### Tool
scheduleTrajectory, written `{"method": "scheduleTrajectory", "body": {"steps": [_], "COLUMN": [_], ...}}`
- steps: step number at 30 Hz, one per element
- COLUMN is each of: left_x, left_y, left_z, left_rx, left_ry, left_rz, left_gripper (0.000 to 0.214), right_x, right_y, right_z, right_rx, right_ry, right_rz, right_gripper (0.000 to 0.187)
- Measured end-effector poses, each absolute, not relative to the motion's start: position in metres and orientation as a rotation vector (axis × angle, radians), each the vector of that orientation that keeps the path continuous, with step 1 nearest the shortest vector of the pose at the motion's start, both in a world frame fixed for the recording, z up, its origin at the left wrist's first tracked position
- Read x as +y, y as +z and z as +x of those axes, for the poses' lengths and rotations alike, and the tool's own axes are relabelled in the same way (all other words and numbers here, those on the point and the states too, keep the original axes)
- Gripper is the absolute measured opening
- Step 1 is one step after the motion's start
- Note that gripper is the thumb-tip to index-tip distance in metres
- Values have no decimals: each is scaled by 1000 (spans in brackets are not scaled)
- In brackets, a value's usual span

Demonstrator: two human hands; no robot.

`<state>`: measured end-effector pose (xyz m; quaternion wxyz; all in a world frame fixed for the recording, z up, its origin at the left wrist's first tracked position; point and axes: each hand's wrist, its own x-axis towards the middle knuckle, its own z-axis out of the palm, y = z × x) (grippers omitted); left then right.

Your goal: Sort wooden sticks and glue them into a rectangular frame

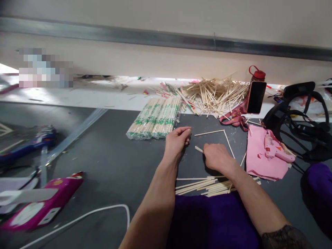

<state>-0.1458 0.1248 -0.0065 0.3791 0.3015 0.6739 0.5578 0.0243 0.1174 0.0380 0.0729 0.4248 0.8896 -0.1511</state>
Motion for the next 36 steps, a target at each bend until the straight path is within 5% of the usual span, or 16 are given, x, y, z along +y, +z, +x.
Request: {"method": "scheduleTrajectory", "body": {"steps": [9, 24, 36], "left_x": [113, 113, 112], "left_y": [18, 3, -1], "left_z": [-118, -145, -137], "left_rx": [1244, 1802, 2052], "left_ry": [1169, 987, 649], "left_rz": [637, 777, 1061], "left_gripper": [36, 9, 8], "right_x": [144, 142, 143], "right_y": [24, 29, 31], "right_z": [36, 37, 40], "right_rx": [2702, 2703, 2721], "right_ry": [-1618, -1427, -1374], "right_rz": [1818, 1763, 1745], "right_gripper": [16, 7, 11]}}
